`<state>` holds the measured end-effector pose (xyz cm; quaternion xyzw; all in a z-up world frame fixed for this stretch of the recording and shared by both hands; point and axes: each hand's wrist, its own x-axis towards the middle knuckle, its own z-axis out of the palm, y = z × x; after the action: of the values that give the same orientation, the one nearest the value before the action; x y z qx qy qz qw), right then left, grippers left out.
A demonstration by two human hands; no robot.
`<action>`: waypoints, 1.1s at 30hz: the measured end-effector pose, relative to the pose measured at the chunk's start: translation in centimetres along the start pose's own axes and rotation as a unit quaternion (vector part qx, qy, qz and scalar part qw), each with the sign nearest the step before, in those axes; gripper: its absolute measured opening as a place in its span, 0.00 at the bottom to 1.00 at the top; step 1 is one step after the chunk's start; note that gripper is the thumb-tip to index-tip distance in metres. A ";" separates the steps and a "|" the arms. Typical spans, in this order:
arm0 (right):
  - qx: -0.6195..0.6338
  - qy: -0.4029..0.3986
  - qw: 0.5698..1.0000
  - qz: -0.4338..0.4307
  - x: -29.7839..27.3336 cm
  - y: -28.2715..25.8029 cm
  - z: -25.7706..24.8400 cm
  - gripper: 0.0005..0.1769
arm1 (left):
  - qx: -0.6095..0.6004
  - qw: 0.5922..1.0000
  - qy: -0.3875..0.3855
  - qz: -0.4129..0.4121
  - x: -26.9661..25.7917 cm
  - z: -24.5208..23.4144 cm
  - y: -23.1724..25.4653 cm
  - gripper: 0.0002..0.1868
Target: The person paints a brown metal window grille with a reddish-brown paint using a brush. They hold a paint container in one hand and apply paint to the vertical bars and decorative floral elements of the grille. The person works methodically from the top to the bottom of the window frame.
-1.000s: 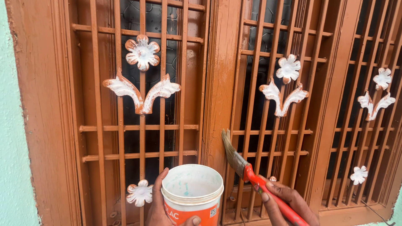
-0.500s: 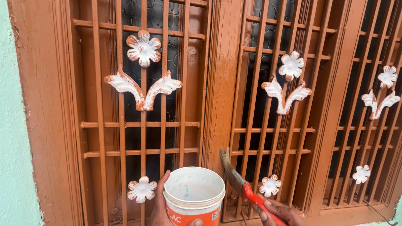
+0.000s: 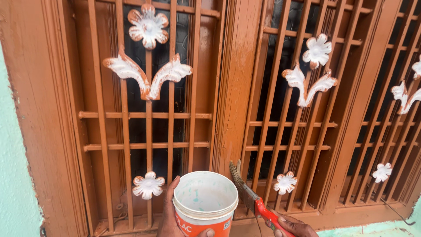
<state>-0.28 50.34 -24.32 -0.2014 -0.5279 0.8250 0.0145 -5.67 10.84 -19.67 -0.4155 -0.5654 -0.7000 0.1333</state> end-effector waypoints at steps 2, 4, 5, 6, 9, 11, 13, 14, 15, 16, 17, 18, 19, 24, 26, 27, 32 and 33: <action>-0.012 0.006 1.000 0.002 -0.3 0.1 0.0 0.25 | 0.017 1.000 0.002 -0.004 -0.3 0.2 0.6 0.73; -0.043 0.029 0.999 -0.016 -1.0 0.2 0.0 0.24 | 0.028 1.000 0.006 -0.002 -0.8 0.4 1.3 0.73; -0.107 0.068 0.990 -0.056 -1.8 -0.1 -0.1 0.23 | 0.025 1.000 0.006 -0.009 -0.9 0.5 1.7 0.72; -0.165 0.098 0.977 -0.089 -2.7 -0.8 -0.1 0.22 | 0.023 1.000 0.006 -0.015 -0.9 0.5 2.0 0.72; -0.354 0.214 0.887 -0.205 -6.3 -2.9 0.5 0.20 | 0.036 0.999 0.000 -0.004 -0.7 0.3 2.8 0.72; -0.424 0.251 0.826 -0.274 -9.0 -3.6 1.6 0.18 | 0.052 0.999 0.001 0.006 -1.1 0.4 2.9 0.71; -0.462 0.237 0.782 -0.345 -10.7 -4.1 4.4 0.17 | 0.070 0.997 0.010 0.018 -1.3 0.2 3.0 0.71; -0.468 0.235 0.764 -0.376 -12.0 -4.6 5.4 0.16 | 0.074 0.997 0.012 0.010 -1.4 0.2 3.1 0.71; -0.472 0.224 0.749 -0.408 -13.1 -5.1 6.7 0.16 | 0.078 0.997 0.014 0.002 -1.4 0.1 3.2 0.72; -0.475 0.213 0.732 -0.440 -14.2 -5.5 7.9 0.15 | 0.081 0.997 0.016 -0.007 -1.4 0.1 3.2 0.73; -0.463 0.200 0.723 -0.472 -15.5 -6.1 9.0 0.14 | 0.084 0.996 0.017 -0.008 -1.4 0.1 3.2 0.74; -0.452 0.179 0.714 -0.504 -16.7 -6.6 10.2 0.13 | 0.088 0.996 0.017 -0.009 -1.5 0.0 3.1 0.75; -0.438 0.162 0.701 -0.539 -18.1 -7.3 11.1 0.13 | 0.092 0.996 0.018 -0.011 -1.5 0.1 3.2 0.76; -0.302 0.073 0.699 -0.644 -21.1 -9.7 16.6 0.11 | 0.078 0.995 0.053 -0.025 -2.2 0.6 3.5 0.78; -0.300 0.064 0.645 -0.700 -21.7 -10.3 17.7 0.09 | 0.075 0.995 0.058 -0.016 -2.3 0.6 3.4 0.79; -0.319 0.065 0.607 -0.725 -22.0 -10.6 18.1 0.07 | 0.076 0.995 0.059 -0.014 -2.3 0.6 3.3 0.79; -0.297 0.044 0.595 -0.745 -22.5 -11.1 18.0 0.07 | 0.077 0.996 0.053 -0.009 -2.0 0.5 3.1 0.78; -0.300 0.063 0.602 -0.737 -22.8 -10.9 17.5 0.09 | 0.065 0.996 0.051 -0.018 -1.9 0.6 3.1 0.78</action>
<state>12.47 34.62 -1.22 0.2112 -0.7126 0.3154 0.5900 -2.21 9.82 -18.97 -0.3592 -0.6098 -0.6841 0.1760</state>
